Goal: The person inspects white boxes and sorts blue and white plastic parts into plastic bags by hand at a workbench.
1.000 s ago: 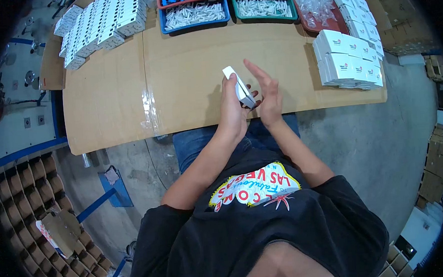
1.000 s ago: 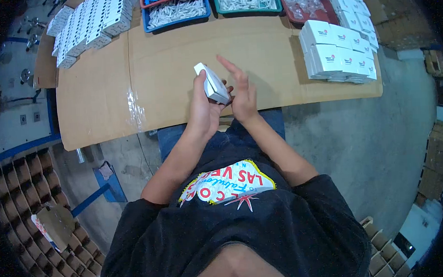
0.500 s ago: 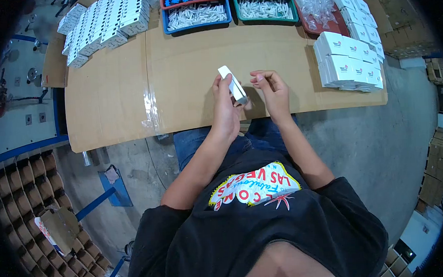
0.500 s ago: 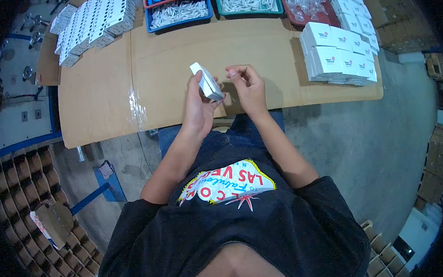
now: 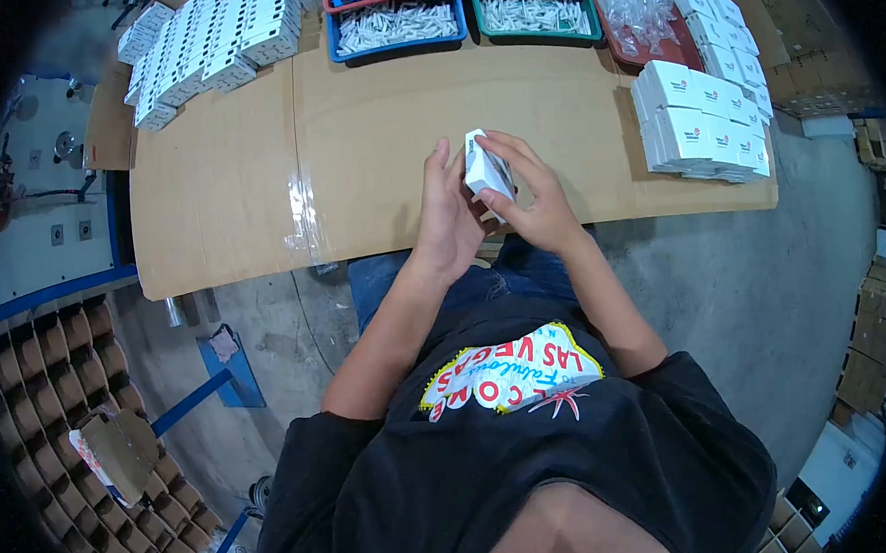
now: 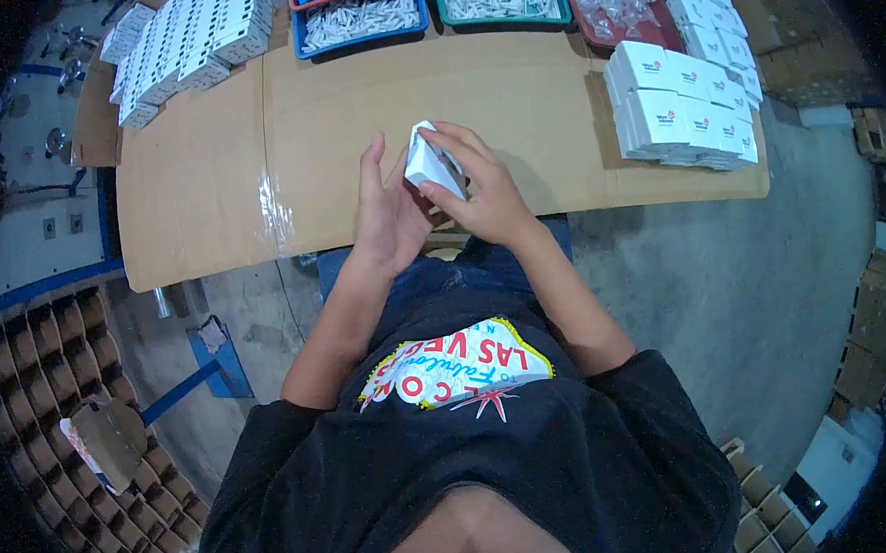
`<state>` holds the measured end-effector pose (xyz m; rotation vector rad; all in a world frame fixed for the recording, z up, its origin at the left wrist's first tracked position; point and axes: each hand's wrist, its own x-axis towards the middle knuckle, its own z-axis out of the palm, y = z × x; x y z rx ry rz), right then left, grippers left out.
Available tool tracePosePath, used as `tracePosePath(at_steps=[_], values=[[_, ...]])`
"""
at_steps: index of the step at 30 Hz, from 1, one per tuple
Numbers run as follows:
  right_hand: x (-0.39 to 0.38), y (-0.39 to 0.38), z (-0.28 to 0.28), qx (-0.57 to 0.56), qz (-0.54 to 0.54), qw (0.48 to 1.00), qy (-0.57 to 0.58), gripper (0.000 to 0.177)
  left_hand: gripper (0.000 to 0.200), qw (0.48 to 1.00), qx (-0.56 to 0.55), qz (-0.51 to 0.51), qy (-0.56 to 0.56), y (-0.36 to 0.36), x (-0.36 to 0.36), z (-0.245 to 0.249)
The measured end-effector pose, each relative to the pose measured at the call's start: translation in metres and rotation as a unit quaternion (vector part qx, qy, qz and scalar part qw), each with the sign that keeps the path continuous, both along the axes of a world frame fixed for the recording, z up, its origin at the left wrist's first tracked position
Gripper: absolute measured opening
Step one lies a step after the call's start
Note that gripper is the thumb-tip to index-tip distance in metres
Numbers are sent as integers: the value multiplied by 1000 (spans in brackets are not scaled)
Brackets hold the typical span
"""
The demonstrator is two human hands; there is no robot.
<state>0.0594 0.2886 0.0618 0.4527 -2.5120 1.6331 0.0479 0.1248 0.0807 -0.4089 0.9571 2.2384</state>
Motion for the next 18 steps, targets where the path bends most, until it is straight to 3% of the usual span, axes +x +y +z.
tracePosePath(at_steps=[5,14,18], values=[[3,-2,-6,-42,9,998,40,56,60,996,-18,-89,-18,5,2,-16],[-1,-4,-7,-31,-20,994,102,73,55,998,-53,-27,21,22,11,9],[-1,-7,-9,-17,-4,992,127,69,57,997,-58,14,45,25,11,6]])
